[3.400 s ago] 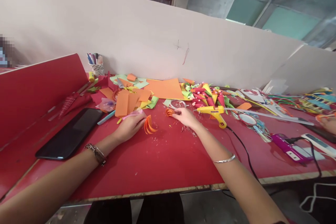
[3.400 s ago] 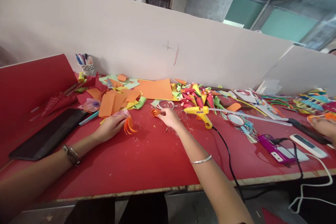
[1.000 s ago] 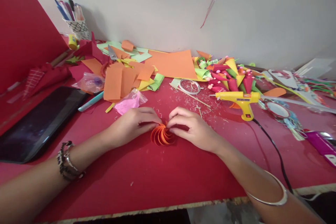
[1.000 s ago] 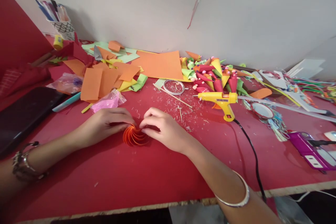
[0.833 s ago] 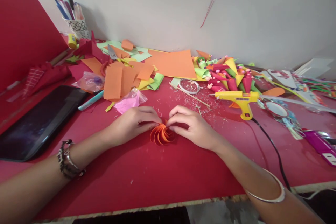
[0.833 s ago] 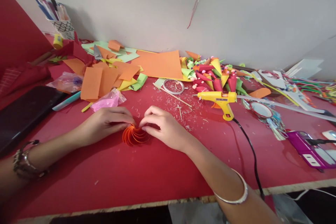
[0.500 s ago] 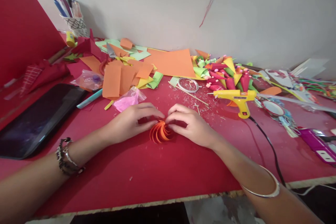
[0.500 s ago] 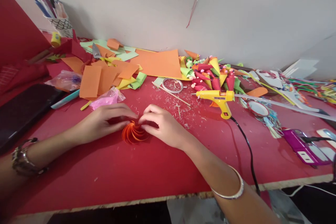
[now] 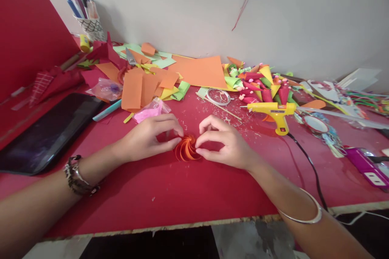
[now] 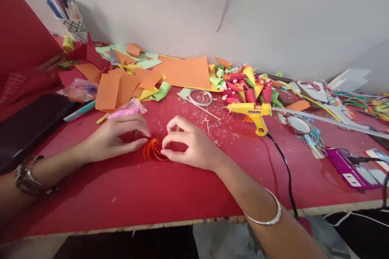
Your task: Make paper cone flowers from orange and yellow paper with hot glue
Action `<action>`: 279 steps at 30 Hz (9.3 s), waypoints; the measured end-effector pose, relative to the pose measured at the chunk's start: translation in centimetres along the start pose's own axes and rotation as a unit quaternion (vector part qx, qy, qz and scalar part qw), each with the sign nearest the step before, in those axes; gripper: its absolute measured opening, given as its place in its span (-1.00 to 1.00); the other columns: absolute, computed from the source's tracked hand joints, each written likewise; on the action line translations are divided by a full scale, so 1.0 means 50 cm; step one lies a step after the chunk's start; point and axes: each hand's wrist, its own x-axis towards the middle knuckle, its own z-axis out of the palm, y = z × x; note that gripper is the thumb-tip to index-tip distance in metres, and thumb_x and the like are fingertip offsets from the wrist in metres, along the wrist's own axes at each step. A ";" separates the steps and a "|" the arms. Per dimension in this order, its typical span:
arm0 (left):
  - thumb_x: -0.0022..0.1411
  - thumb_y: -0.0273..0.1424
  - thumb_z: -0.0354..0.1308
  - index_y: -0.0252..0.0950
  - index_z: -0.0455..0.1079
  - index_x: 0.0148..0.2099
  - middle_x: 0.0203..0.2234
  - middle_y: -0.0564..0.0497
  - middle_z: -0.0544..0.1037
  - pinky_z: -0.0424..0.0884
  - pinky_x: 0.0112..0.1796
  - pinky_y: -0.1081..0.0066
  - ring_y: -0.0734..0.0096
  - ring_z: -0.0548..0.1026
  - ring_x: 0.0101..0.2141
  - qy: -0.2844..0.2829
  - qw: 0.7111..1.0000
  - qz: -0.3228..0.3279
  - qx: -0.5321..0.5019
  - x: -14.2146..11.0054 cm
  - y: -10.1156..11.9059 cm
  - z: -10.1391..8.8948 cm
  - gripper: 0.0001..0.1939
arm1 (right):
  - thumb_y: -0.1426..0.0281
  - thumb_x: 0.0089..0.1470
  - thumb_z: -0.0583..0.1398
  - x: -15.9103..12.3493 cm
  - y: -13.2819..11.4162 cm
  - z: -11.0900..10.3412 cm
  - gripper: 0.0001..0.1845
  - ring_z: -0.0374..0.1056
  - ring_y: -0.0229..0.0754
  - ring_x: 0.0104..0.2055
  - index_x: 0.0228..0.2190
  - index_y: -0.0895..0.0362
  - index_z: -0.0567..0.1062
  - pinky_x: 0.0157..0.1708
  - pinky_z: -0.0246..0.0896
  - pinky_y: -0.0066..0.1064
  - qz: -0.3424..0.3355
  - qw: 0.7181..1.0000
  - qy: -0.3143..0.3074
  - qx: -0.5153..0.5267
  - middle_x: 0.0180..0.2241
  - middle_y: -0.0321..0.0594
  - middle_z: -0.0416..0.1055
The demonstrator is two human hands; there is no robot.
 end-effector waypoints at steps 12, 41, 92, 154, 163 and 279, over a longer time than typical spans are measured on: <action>0.16 -0.43 0.01 -0.30 0.34 -0.30 -0.44 0.04 0.42 0.29 -0.40 0.58 0.57 0.38 -0.43 -0.002 1.000 0.010 0.022 -0.005 0.001 0.009 -0.90 | 0.38 0.04 0.10 -0.001 0.002 0.005 -0.85 0.17 -0.35 -0.41 -0.43 0.16 0.44 -0.42 0.14 -0.49 -0.009 0.998 -0.024 -0.059 -0.38 -0.23 0.16; 0.20 -0.43 -0.09 -0.25 0.25 -0.30 -0.54 0.10 0.43 0.24 -0.47 0.51 0.58 0.35 -0.57 0.028 0.967 0.108 0.230 -0.012 0.012 0.016 -0.90 | 0.38 0.07 0.05 -0.002 -0.012 0.005 -0.83 0.18 -0.32 -0.37 -0.40 0.13 0.43 -0.40 0.15 -0.48 -0.047 0.991 0.017 -0.124 -0.37 -0.21 0.20; 0.18 -0.44 -0.05 -0.33 0.29 -0.30 -0.52 0.08 0.43 0.26 -0.51 0.60 0.61 0.35 -0.54 -0.041 0.997 -0.030 -0.064 -0.006 0.019 0.017 -0.89 | 0.50 -0.02 0.09 0.008 -0.011 0.018 -0.94 0.21 -0.33 -0.36 -0.51 0.16 0.31 -0.33 0.14 -0.45 0.070 0.992 0.022 0.106 -0.41 -0.29 0.22; 0.20 -0.43 -0.05 -0.27 0.34 -0.30 -0.50 0.05 0.41 0.24 -0.44 0.52 0.54 0.35 -0.49 0.050 0.983 0.075 0.158 -0.005 0.013 0.024 -0.86 | 0.48 0.01 0.06 0.008 -0.014 0.024 -0.93 0.21 -0.32 -0.39 -0.47 0.14 0.32 -0.37 0.15 -0.45 0.021 0.997 0.068 0.002 -0.43 -0.27 0.24; 0.15 -0.46 0.00 -0.30 0.34 -0.35 -0.50 0.04 0.42 0.29 -0.43 0.56 0.55 0.38 -0.47 0.081 0.991 0.045 0.101 0.001 0.025 0.024 -0.89 | 0.47 0.02 0.05 0.008 -0.014 0.023 -0.94 0.21 -0.31 -0.38 -0.46 0.13 0.32 -0.37 0.16 -0.44 0.023 0.997 0.069 0.012 -0.43 -0.26 0.24; 0.08 -0.26 -0.06 -0.34 0.16 -0.05 -0.20 -0.17 0.44 0.26 -0.23 0.17 0.05 0.39 -0.20 0.032 0.909 -0.204 0.361 -0.017 -0.051 -0.035 -0.61 | 0.44 -0.05 0.08 0.011 0.026 0.019 -0.95 0.21 -0.32 -0.51 -0.50 0.14 0.34 -0.53 0.15 -0.50 0.161 0.960 0.227 0.032 -0.53 -0.30 0.30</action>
